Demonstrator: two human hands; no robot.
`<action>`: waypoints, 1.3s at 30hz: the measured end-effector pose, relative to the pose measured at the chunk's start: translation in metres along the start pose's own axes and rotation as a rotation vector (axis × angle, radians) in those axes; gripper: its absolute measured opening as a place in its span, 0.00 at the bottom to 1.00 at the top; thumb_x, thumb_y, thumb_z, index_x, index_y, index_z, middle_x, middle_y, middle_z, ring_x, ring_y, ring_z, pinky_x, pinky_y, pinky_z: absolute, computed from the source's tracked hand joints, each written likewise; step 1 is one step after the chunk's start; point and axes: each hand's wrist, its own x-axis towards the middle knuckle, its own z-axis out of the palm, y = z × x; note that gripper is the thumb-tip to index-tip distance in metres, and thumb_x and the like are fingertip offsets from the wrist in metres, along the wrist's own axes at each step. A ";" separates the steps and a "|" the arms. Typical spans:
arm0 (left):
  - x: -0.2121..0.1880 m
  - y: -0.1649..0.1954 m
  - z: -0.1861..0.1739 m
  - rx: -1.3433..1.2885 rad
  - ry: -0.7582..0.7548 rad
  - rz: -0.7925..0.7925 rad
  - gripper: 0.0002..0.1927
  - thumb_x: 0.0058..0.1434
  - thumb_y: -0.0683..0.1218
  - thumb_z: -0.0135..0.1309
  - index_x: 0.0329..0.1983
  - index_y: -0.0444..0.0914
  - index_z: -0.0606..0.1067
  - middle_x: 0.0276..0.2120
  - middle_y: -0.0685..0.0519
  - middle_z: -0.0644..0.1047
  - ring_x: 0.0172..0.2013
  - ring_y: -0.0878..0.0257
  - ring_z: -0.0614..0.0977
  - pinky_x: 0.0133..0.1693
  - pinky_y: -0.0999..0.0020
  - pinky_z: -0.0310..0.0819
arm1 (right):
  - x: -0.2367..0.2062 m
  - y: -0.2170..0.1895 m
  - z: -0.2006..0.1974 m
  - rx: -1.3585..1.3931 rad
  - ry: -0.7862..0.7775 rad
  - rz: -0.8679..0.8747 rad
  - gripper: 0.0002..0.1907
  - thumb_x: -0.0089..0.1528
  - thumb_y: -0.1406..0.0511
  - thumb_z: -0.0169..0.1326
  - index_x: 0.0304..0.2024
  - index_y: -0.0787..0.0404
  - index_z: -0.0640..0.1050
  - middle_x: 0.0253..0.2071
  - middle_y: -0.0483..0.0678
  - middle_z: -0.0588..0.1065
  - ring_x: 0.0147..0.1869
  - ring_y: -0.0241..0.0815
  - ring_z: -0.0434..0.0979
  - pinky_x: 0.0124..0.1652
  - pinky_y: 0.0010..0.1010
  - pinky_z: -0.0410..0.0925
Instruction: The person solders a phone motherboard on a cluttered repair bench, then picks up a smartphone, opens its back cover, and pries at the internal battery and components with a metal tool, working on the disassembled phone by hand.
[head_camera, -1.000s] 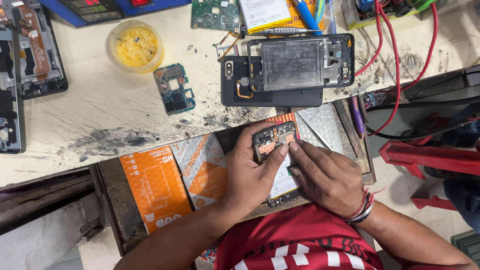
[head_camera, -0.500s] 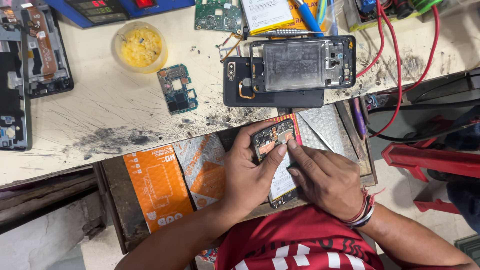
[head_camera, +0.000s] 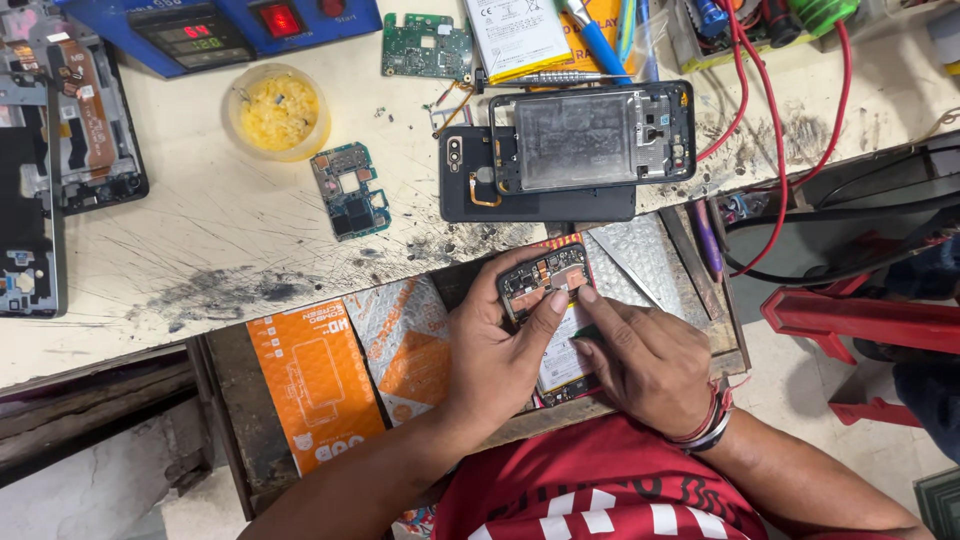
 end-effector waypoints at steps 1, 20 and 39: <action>0.000 0.000 0.000 0.026 0.002 0.006 0.19 0.71 0.38 0.54 0.64 0.30 0.68 0.51 0.46 0.82 0.53 0.65 0.83 0.55 0.71 0.78 | 0.001 -0.001 -0.002 -0.007 -0.011 -0.007 0.30 0.58 0.65 0.66 0.62 0.66 0.74 0.40 0.52 0.80 0.35 0.45 0.79 0.35 0.35 0.71; 0.003 0.007 -0.004 -0.010 -0.030 -0.097 0.16 0.71 0.45 0.55 0.58 0.32 0.75 0.46 0.51 0.83 0.44 0.72 0.81 0.47 0.75 0.78 | 0.003 -0.001 -0.011 0.021 -0.051 -0.022 0.31 0.57 0.66 0.65 0.62 0.67 0.73 0.41 0.52 0.79 0.34 0.45 0.80 0.34 0.36 0.73; 0.008 0.043 0.004 -0.079 -0.289 0.098 0.30 0.74 0.54 0.53 0.72 0.36 0.61 0.65 0.51 0.70 0.64 0.69 0.72 0.66 0.70 0.64 | -0.016 0.011 -0.025 0.360 -0.047 0.139 0.44 0.53 0.57 0.64 0.68 0.65 0.64 0.60 0.64 0.70 0.60 0.61 0.76 0.54 0.44 0.71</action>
